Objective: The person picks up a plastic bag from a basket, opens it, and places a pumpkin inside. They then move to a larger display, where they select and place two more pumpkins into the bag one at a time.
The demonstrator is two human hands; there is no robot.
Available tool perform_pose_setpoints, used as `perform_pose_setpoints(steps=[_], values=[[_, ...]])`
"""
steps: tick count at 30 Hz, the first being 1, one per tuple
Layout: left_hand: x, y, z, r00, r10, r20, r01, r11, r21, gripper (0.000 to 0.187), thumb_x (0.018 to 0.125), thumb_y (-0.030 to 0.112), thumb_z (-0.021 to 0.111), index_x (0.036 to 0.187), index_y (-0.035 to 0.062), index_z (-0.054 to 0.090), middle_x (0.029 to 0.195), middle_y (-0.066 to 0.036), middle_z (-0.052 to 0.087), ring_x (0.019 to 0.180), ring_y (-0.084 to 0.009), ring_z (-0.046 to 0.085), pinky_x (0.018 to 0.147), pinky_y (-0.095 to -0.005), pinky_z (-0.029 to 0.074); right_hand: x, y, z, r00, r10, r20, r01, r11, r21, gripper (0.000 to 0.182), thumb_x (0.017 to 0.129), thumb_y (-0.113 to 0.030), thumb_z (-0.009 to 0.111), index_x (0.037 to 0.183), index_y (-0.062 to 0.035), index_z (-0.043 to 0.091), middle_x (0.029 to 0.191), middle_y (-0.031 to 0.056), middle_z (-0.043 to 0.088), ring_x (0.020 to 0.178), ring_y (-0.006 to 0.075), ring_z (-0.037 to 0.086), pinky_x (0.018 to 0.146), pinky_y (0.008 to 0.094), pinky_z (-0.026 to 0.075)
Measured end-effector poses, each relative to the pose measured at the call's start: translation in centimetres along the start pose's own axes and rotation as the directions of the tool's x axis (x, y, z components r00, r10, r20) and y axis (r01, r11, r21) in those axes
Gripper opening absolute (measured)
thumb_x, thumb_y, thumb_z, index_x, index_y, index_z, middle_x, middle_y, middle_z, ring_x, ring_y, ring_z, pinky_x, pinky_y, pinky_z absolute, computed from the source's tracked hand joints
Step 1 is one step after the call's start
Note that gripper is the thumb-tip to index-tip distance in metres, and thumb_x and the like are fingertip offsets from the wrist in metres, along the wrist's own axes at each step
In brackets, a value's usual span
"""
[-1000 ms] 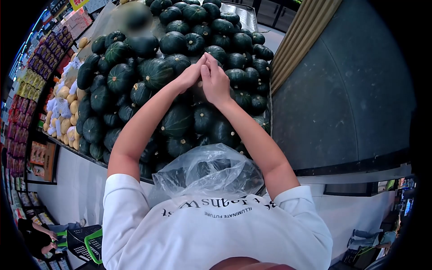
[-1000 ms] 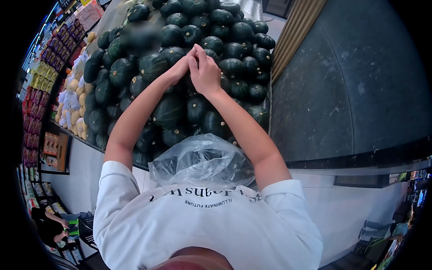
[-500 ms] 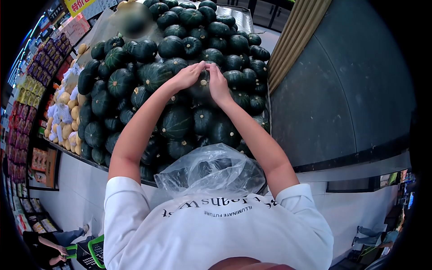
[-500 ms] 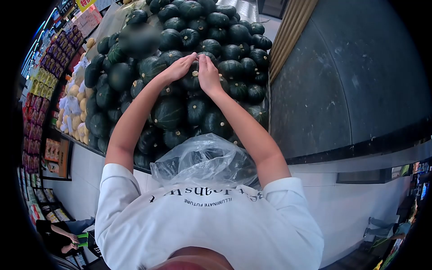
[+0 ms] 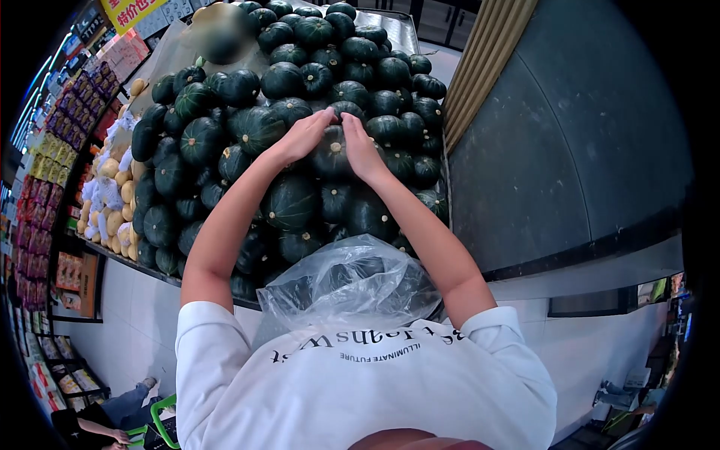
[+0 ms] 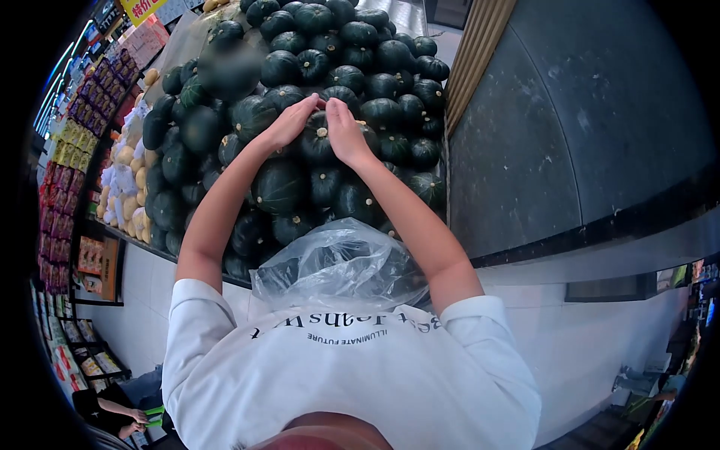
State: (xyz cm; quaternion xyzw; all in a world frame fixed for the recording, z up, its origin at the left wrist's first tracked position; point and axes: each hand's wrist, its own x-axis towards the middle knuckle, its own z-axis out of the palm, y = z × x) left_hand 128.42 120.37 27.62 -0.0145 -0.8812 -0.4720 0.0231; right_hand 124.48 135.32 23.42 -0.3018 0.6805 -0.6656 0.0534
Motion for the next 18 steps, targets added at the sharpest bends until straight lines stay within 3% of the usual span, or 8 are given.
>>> perform_pose_setpoints(steps=[1, 3, 5, 6, 10, 14, 17, 18], values=[[-0.3, 0.0, -0.4, 1.000, -0.015, -0.028, 0.012, 0.994, -0.112, 0.052, 0.097, 0.044, 0.027, 0.121, 0.0040, 0.050, 0.113, -0.011, 0.055, 0.108, -0.0201, 0.050, 0.096, -0.0321, 0.035, -0.4, -0.8, -0.5, 0.993, 0.109, -0.035, -0.109, 0.994, 0.001, 0.054, 0.097, -0.044, 0.027, 0.129, -0.0023, 0.040, 0.130, 0.0207, 0.046, 0.122, 0.0343, 0.043, 0.102, 0.0366, 0.032], [-1.8, 0.8, -1.4, 0.994, -0.034, -0.101, 0.004, 0.960, -0.279, 0.054, 0.095, 0.050, 0.029, 0.120, 0.0088, 0.051, 0.111, -0.007, 0.054, 0.108, -0.0180, 0.048, 0.096, -0.0321, 0.034, -0.5, -1.0, -1.6, 0.994, 0.066, -0.085, -0.064, 0.998, 0.025, 0.054, 0.097, -0.045, 0.027, 0.131, -0.0053, 0.040, 0.130, 0.0187, 0.047, 0.123, 0.0325, 0.042, 0.102, 0.0362, 0.032], [-4.6, 3.5, -2.4, 0.971, 0.080, -0.225, -0.134, 0.963, -0.233, 0.053, 0.096, 0.047, 0.029, 0.121, 0.0050, 0.050, 0.114, -0.009, 0.055, 0.109, -0.0178, 0.049, 0.097, -0.0318, 0.035, -1.7, -3.7, -3.2, 0.991, 0.022, -0.131, -0.015, 0.999, 0.048, 0.052, 0.097, -0.044, 0.029, 0.131, -0.0064, 0.040, 0.129, 0.0176, 0.048, 0.122, 0.0301, 0.043, 0.102, 0.0347, 0.031], [-6.0, 4.5, -2.7, 0.955, 0.119, -0.272, -0.186, 0.953, -0.237, 0.053, 0.096, 0.045, 0.029, 0.121, 0.0032, 0.050, 0.116, -0.010, 0.055, 0.110, -0.0179, 0.049, 0.097, -0.0319, 0.035, -2.7, -6.1, -4.0, 0.995, 0.057, -0.081, -0.047, 0.991, 0.127, 0.052, 0.098, -0.043, 0.026, 0.133, -0.0051, 0.038, 0.134, 0.0161, 0.041, 0.130, 0.0257, 0.032, 0.108, 0.0371, 0.020], [-13.4, 7.9, -1.3, 0.888, 0.279, -0.365, -0.343, 0.931, -0.125, 0.038, 0.097, 0.026, 0.033, 0.114, -0.0018, 0.054, 0.114, -0.012, 0.058, 0.111, -0.0197, 0.051, 0.099, -0.0323, 0.035, -5.9, -9.5, -7.0, 1.000, 0.004, -0.003, -0.003, 0.988, 0.157, 0.049, 0.098, -0.039, 0.029, 0.132, -0.0050, 0.040, 0.134, 0.0156, 0.042, 0.129, 0.0242, 0.035, 0.109, 0.0373, 0.022], [-21.0, 6.5, 2.8, 0.911, 0.301, -0.282, -0.375, 0.891, -0.258, 0.044, 0.092, 0.032, 0.038, 0.101, -0.0063, 0.058, 0.101, -0.015, 0.061, 0.094, -0.0219, 0.058, 0.086, -0.0327, 0.043, -12.4, -11.3, -9.1, 0.989, 0.014, 0.144, -0.056, 0.955, 0.290, 0.035, 0.095, -0.023, 0.045, 0.124, -0.0037, 0.049, 0.120, 0.0111, 0.055, 0.114, 0.0176, 0.050, 0.097, 0.0301, 0.037], [-24.7, 6.5, 6.0, 0.970, 0.225, -0.093, -0.240, 0.947, -0.212, 0.032, 0.087, 0.020, 0.045, 0.100, -0.0045, 0.061, 0.104, -0.017, 0.061, 0.095, -0.0255, 0.058, 0.085, -0.0337, 0.044, -17.0, -11.7, -10.5, 0.887, 0.197, 0.418, -0.269, 0.956, 0.121, 0.031, 0.093, -0.016, 0.048, 0.121, -0.0018, 0.051, 0.112, 0.0114, 0.060, 0.106, 0.0190, 0.057, 0.091, 0.0320, 0.043], [-25.3, 6.3, 7.3, 0.979, 0.197, -0.048, -0.202, 0.948, -0.246, 0.031, 0.087, 0.018, 0.045, 0.103, -0.0039, 0.060, 0.106, -0.017, 0.061, 0.097, -0.0269, 0.058, 0.087, -0.0346, 0.043, -17.9, -11.7, -10.3, 0.872, 0.188, 0.452, -0.222, 0.975, 0.022, 0.028, 0.092, -0.016, 0.050, 0.115, -0.0011, 0.056, 0.107, 0.0111, 0.063, 0.101, 0.0177, 0.059, 0.087, 0.0302, 0.045]])
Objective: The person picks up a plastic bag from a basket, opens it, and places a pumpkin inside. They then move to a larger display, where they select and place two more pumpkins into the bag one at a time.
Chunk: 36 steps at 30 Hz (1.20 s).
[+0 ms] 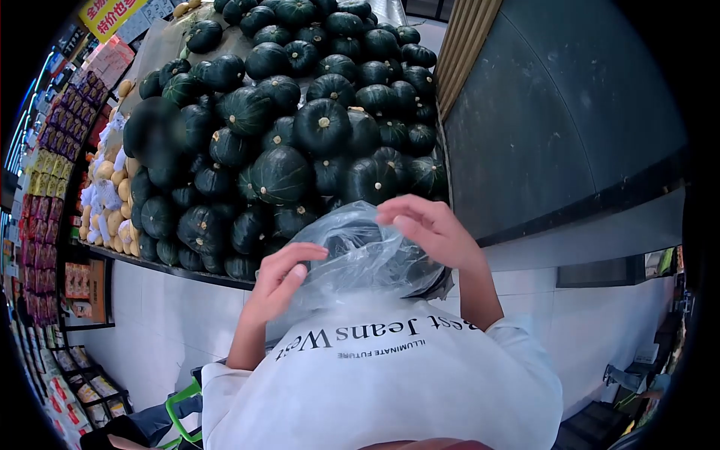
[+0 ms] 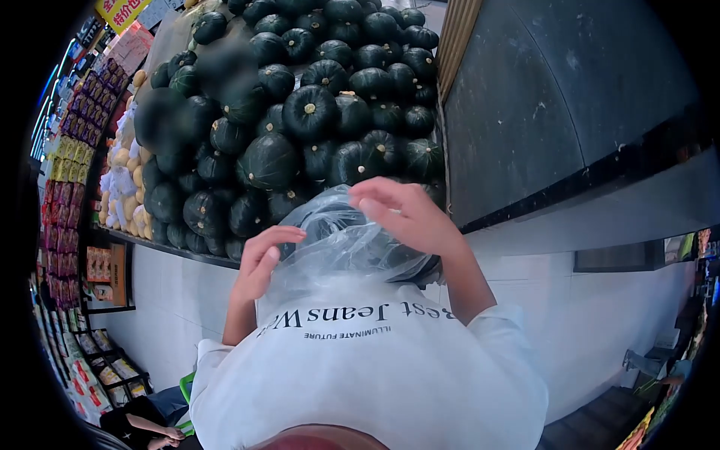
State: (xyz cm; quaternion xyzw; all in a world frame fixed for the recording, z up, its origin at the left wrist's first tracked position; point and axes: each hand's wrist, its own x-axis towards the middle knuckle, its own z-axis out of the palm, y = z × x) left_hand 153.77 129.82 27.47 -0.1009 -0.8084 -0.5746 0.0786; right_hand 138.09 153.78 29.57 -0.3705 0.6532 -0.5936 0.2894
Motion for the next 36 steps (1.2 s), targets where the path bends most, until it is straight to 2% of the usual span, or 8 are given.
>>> perform_pose_setpoints(steps=[2, 6, 8, 13, 16, 19, 27, 36], values=[[-0.2, 0.3, 1.8, 0.997, -0.005, 0.078, -0.003, 0.995, 0.102, 0.032, 0.088, 0.019, 0.044, 0.106, -0.0036, 0.058, 0.104, -0.017, 0.060, 0.095, -0.0290, 0.058, 0.087, -0.0358, 0.043, -0.7, -0.6, 1.5, 0.994, 0.042, 0.106, -0.025, 0.987, -0.157, 0.026, 0.090, -0.014, 0.051, 0.110, -0.0002, 0.059, 0.102, 0.0118, 0.065, 0.097, 0.0186, 0.061, 0.085, 0.0305, 0.046], [0.3, 1.8, 3.4, 0.962, -0.100, 0.256, 0.061, 0.986, 0.153, 0.033, 0.089, 0.022, 0.044, 0.106, -0.0033, 0.057, 0.099, -0.017, 0.060, 0.093, -0.0323, 0.056, 0.085, -0.0377, 0.042, -0.7, 2.5, 4.5, 0.890, -0.383, 0.246, 0.456, 0.749, -0.480, 0.027, 0.090, -0.020, 0.051, 0.106, -0.0004, 0.061, 0.096, 0.0136, 0.065, 0.090, 0.0283, 0.061, 0.090, 0.0382, 0.044], [0.6, 2.5, 3.2, 0.898, -0.236, 0.371, 0.216, 0.972, 0.096, 0.032, 0.090, 0.022, 0.044, 0.105, -0.0031, 0.057, 0.098, -0.017, 0.060, 0.092, -0.0337, 0.055, 0.085, -0.0387, 0.042, -1.3, 1.5, 4.8, 0.944, -0.129, 0.304, 0.269, 0.835, -0.480, 0.024, 0.090, -0.022, 0.050, 0.099, -0.0033, 0.062, 0.085, 0.0139, 0.065, 0.081, 0.0308, 0.061, 0.085, 0.0390, 0.044], [0.1, 0.3, 3.6, 0.901, -0.019, 0.433, 0.305, 0.736, -0.604, 0.045, 0.096, 0.038, 0.036, 0.099, -0.0018, 0.057, 0.097, -0.011, 0.060, 0.102, -0.0225, 0.052, 0.094, -0.0341, 0.038, -2.8, -0.5, 4.4, 0.957, 0.160, 0.240, 0.024, 0.785, -0.619, 0.018, 0.087, -0.020, 0.052, 0.094, -0.0068, 0.062, 0.068, 0.0144, 0.061, 0.072, 0.0315, 0.060, 0.071, 0.0408, 0.046], [0.6, -0.2, 5.4, 0.897, -0.257, 0.359, 0.405, 0.801, -0.440, 0.040, 0.095, 0.034, 0.039, 0.105, -0.0012, 0.054, 0.104, -0.011, 0.058, 0.104, -0.0212, 0.051, 0.093, -0.0331, 0.038, -4.0, -1.4, 3.9, 0.938, 0.274, 0.214, -0.007, 0.630, -0.777, 0.019, 0.084, -0.021, 0.056, 0.093, -0.0049, 0.062, 0.070, 0.0146, 0.061, 0.073, 0.0307, 0.061, 0.066, 0.0415, 0.047], [2.0, 1.9, 7.0, 0.890, -0.310, 0.333, 0.340, 0.940, -0.034, 0.034, 0.093, 0.025, 0.045, 0.115, -0.0007, 0.050, 0.109, -0.013, 0.056, 0.103, -0.0236, 0.053, 0.090, -0.0334, 0.041, -5.2, -1.2, 3.7, 0.912, 0.367, 0.184, -0.034, 0.514, -0.857, 0.024, 0.080, -0.022, 0.061, 0.094, -0.0025, 0.060, 0.074, 0.0128, 0.063, 0.072, 0.0305, 0.061, 0.068, 0.0411, 0.047], [3.7, 1.6, 10.7, 0.974, -0.077, 0.214, 0.053, 0.992, 0.114, 0.037, 0.091, 0.016, 0.046, 0.124, 0.0003, 0.046, 0.117, -0.016, 0.053, 0.107, -0.0282, 0.050, 0.095, -0.0353, 0.036, -6.9, 1.5, 3.4, 0.991, 0.134, -0.016, -0.094, 0.604, -0.792, 0.046, 0.069, -0.021, 0.072, 0.107, -0.0031, 0.054, 0.093, 0.0144, 0.062, 0.086, 0.0295, 0.061, 0.073, 0.0408, 0.049], [3.0, 1.5, 10.5, 0.844, -0.492, 0.214, 0.433, 0.860, 0.269, 0.043, 0.096, 0.032, 0.033, 0.112, -0.0025, 0.052, 0.110, -0.020, 0.055, 0.103, -0.0348, 0.049, 0.092, -0.0378, 0.036, -9.0, 4.4, 3.2, 0.936, 0.060, -0.347, -0.280, 0.723, -0.631, 0.066, 0.071, -0.042, 0.072, 0.115, 0.0012, 0.047, 0.106, 0.0233, 0.053, 0.096, 0.0371, 0.055, 0.082, 0.0425, 0.045]])
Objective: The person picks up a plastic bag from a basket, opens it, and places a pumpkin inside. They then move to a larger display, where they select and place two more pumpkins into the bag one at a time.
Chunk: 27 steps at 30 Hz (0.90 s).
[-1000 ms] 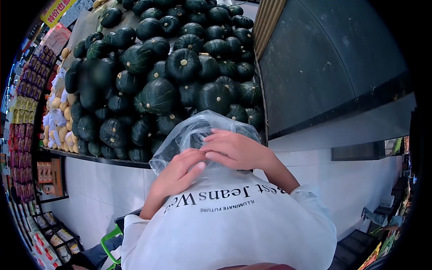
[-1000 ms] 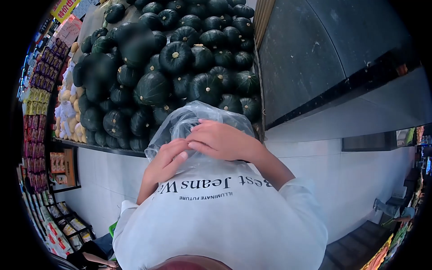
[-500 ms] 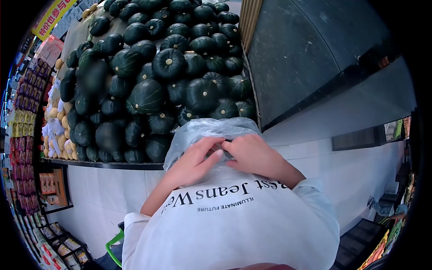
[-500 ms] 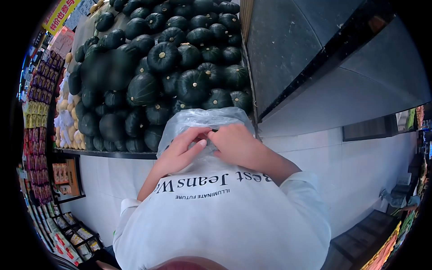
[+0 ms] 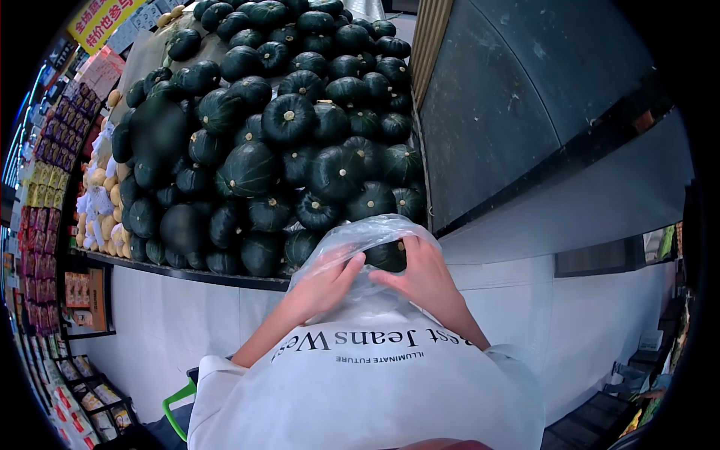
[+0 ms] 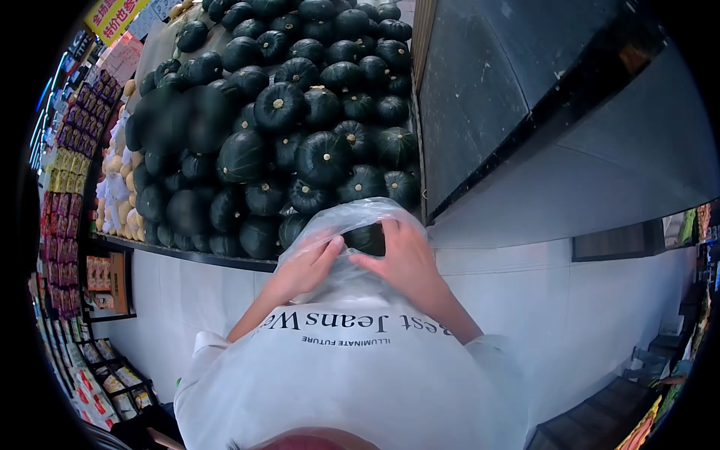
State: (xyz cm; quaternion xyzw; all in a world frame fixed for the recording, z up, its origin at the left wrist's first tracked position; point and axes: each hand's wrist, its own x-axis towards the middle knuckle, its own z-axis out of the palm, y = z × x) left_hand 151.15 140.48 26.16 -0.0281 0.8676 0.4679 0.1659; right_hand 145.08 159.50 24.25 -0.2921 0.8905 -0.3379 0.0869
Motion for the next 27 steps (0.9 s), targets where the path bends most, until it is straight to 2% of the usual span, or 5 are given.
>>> perform_pose_setpoints(steps=[8, 14, 15, 19, 27], values=[[1.6, -0.3, 0.6, 0.994, -0.053, -0.091, 0.032, 0.975, -0.218, 0.050, 0.097, 0.039, 0.033, 0.103, -0.0056, 0.054, 0.096, -0.018, 0.057, 0.080, -0.0279, 0.056, 0.074, -0.0344, 0.045, 0.1, 2.1, 2.0, 0.989, 0.131, -0.064, -0.108, 0.953, 0.281, 0.052, 0.091, -0.035, 0.047, 0.127, 0.0017, 0.038, 0.123, 0.0258, 0.044, 0.115, 0.0383, 0.043, 0.098, 0.0416, 0.034], [3.4, -2.1, 1.3, 0.982, -0.186, 0.013, 0.157, 0.790, -0.593, 0.055, 0.095, 0.048, 0.034, 0.120, 0.0009, 0.048, 0.096, -0.010, 0.058, 0.068, -0.0126, 0.057, 0.056, -0.0245, 0.049, 0.8, 3.7, 4.0, 0.987, 0.163, -0.007, -0.103, 0.655, 0.749, 0.043, 0.097, -0.032, 0.033, 0.129, -0.0022, 0.039, 0.128, 0.0161, 0.045, 0.119, 0.0271, 0.042, 0.102, 0.0337, 0.028], [2.9, -1.4, 0.3, 0.975, -0.177, 0.135, 0.223, 0.760, -0.611, 0.058, 0.094, 0.051, 0.033, 0.127, 0.0044, 0.043, 0.102, -0.009, 0.057, 0.079, -0.0146, 0.059, 0.066, -0.0284, 0.051, 1.0, 3.2, 3.4, 0.988, 0.154, 0.033, -0.115, 0.564, 0.818, 0.046, 0.098, -0.035, 0.031, 0.131, -0.0030, 0.037, 0.129, 0.0153, 0.045, 0.119, 0.0259, 0.042, 0.103, 0.0339, 0.028], [1.8, -2.5, 1.0, 0.976, -0.127, 0.179, 0.219, 0.528, -0.821, 0.057, 0.094, 0.053, 0.032, 0.124, 0.0077, 0.047, 0.112, -0.010, 0.056, 0.106, -0.0159, 0.053, 0.090, -0.0299, 0.044, 0.8, -0.2, 0.9, 0.973, 0.068, 0.220, -0.229, 0.201, 0.952, 0.061, 0.096, -0.050, 0.017, 0.139, -0.0071, 0.027, 0.135, 0.0125, 0.041, 0.123, 0.0224, 0.040, 0.106, 0.0354, 0.026], [-0.7, -3.4, -0.1, 0.933, -0.232, 0.275, 0.254, -0.117, -0.960, 0.058, 0.087, 0.057, 0.042, 0.108, 0.0054, 0.058, 0.102, -0.011, 0.063, 0.095, -0.0210, 0.062, 0.085, -0.0344, 0.050, 2.4, -2.6, 1.0, 0.928, -0.174, 0.331, -0.257, 0.347, 0.902, 0.070, 0.093, -0.058, 0.015, 0.136, -0.0067, 0.034, 0.136, 0.0104, 0.042, 0.127, 0.0208, 0.037, 0.107, 0.0349, 0.023]])
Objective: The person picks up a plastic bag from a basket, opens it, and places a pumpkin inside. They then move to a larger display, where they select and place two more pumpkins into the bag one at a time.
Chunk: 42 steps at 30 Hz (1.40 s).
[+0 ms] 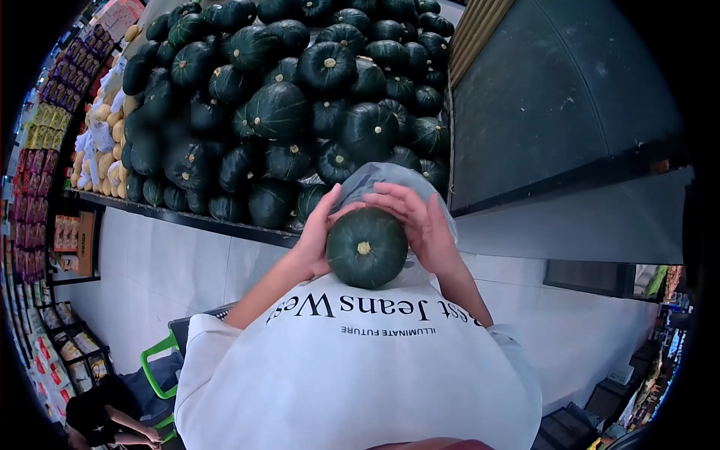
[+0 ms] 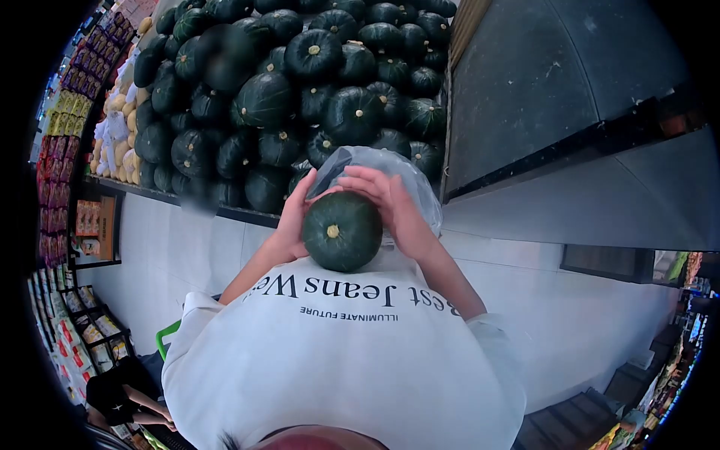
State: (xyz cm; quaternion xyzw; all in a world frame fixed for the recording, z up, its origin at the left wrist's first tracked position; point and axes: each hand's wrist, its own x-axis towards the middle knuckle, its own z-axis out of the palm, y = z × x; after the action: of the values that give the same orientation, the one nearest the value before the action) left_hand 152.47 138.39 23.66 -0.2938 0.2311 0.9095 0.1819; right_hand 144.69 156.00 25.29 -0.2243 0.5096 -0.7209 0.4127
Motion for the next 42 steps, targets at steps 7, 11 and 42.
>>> perform_pose_setpoints(steps=[7, 11, 42], values=[[-1.8, 0.0, -0.3, 0.966, 0.241, 0.099, -0.216, 0.953, -0.212, 0.055, 0.090, 0.051, 0.038, 0.117, 0.0047, 0.051, 0.114, -0.011, 0.058, 0.106, -0.0222, 0.056, 0.095, -0.0366, 0.043, 1.7, 3.9, 2.8, 0.948, -0.212, -0.238, 0.246, 0.961, 0.125, 0.051, 0.097, -0.042, 0.023, 0.127, -0.0050, 0.042, 0.125, 0.0081, 0.047, 0.118, 0.0178, 0.043, 0.103, 0.0312, 0.029], [-2.7, 0.0, 1.1, 0.808, 0.587, 0.049, -0.589, 0.808, 0.032, 0.045, 0.096, 0.038, 0.032, 0.122, 0.0036, 0.045, 0.117, -0.009, 0.053, 0.109, -0.0194, 0.051, 0.096, -0.0337, 0.040, 2.9, 2.9, 4.0, 0.911, -0.257, -0.324, 0.319, 0.935, 0.156, 0.051, 0.096, -0.042, 0.024, 0.122, -0.0029, 0.042, 0.119, 0.0095, 0.048, 0.111, 0.0184, 0.047, 0.098, 0.0321, 0.036], [9.6, 27.2, 10.1, 0.241, 0.896, 0.373, -0.664, -0.128, 0.737, 0.050, 0.094, 0.041, 0.038, 0.101, -0.0017, 0.063, 0.095, -0.012, 0.065, 0.092, -0.0180, 0.058, 0.085, -0.0278, 0.040, 31.0, -9.5, -3.1, 0.683, -0.660, -0.315, 0.635, 0.748, -0.191, 0.047, 0.099, -0.037, 0.027, 0.107, -0.0017, 0.057, 0.106, 0.0073, 0.057, 0.101, 0.0162, 0.051, 0.094, 0.0276, 0.036]])
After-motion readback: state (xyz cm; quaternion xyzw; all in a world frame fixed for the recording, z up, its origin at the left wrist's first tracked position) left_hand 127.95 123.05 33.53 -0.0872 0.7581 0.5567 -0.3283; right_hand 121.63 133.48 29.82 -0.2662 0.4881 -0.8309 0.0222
